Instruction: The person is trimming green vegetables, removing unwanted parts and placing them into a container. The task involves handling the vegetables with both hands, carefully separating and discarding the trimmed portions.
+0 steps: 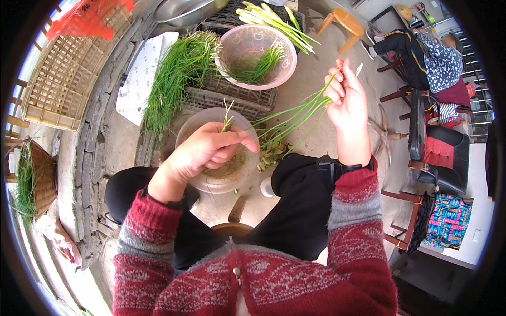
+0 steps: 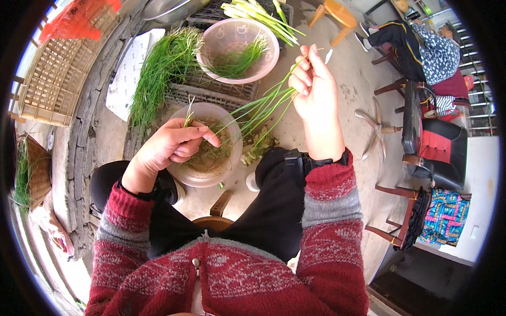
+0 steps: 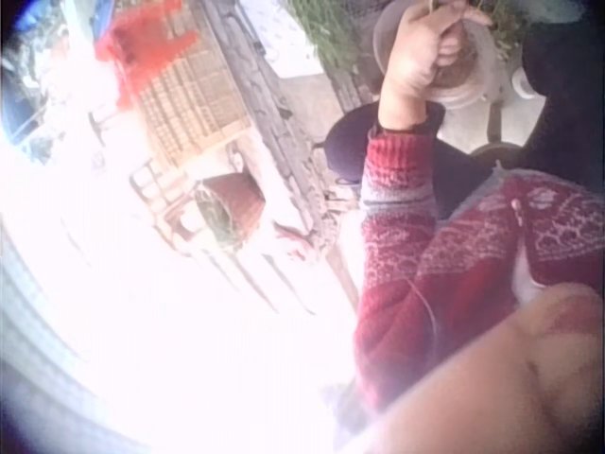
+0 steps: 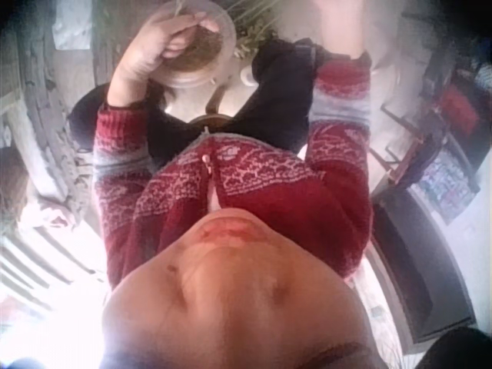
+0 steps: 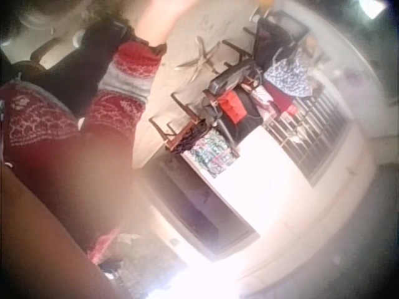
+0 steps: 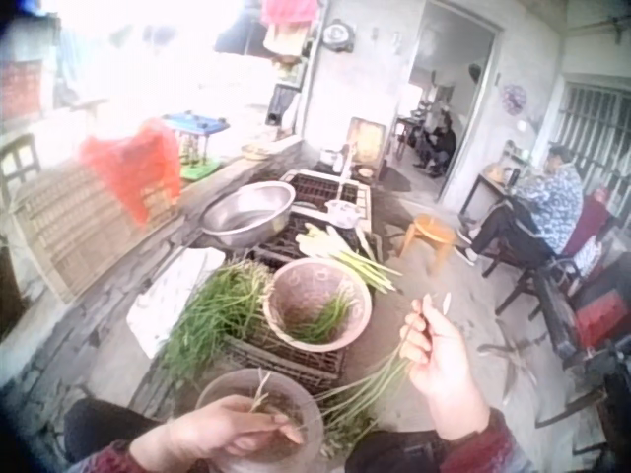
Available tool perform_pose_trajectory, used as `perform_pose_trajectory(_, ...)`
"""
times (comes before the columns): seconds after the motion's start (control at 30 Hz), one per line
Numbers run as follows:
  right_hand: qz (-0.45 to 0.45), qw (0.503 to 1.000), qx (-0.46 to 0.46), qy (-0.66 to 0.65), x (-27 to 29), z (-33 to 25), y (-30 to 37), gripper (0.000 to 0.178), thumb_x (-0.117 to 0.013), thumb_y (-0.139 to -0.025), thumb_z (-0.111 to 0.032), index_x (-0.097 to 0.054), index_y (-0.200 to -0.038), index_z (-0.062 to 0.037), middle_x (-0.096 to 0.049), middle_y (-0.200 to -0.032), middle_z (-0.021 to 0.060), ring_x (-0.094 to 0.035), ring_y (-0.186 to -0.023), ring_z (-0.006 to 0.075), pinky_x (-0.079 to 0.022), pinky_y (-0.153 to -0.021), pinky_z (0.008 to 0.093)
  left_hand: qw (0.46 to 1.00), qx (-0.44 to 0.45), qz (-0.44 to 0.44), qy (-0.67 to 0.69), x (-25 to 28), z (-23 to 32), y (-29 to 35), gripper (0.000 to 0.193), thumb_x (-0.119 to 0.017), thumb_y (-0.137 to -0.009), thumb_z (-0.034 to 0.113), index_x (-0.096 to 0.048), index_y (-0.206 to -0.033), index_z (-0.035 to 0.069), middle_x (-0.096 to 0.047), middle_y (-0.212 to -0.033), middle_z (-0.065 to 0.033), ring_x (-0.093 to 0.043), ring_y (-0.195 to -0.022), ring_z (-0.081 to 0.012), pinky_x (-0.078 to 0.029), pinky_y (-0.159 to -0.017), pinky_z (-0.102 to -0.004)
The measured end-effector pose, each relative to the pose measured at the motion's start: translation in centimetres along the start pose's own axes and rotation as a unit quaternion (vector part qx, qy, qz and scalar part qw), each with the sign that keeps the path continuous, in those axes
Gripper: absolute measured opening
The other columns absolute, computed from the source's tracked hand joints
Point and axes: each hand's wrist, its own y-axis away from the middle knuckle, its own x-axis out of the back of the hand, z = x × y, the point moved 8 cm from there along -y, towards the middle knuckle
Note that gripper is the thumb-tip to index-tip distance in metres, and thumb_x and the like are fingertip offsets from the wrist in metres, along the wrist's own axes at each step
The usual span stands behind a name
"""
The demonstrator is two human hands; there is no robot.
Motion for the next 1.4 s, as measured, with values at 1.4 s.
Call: perform_pose_trajectory(1.4,-0.101,0.926,-0.226,0.286,-6.7,10.9,5.5,0.027,-0.052,-0.099,-0.03,-0.055,-0.088,-0.0068,-0.035,-0.058,-0.01,-0.029,-0.047,-0.0003,-0.023,-0.041,0.0167,0.963,-0.194,-0.056,0.177,-0.2,2.5,0.0,0.051,-0.05,-0.082,0.024,-0.048,-0.126,-0.001,-0.05,-0.084,-0.0028,-0.041,-0.069,-0.0116,-0.036,-0.063,-0.0255)
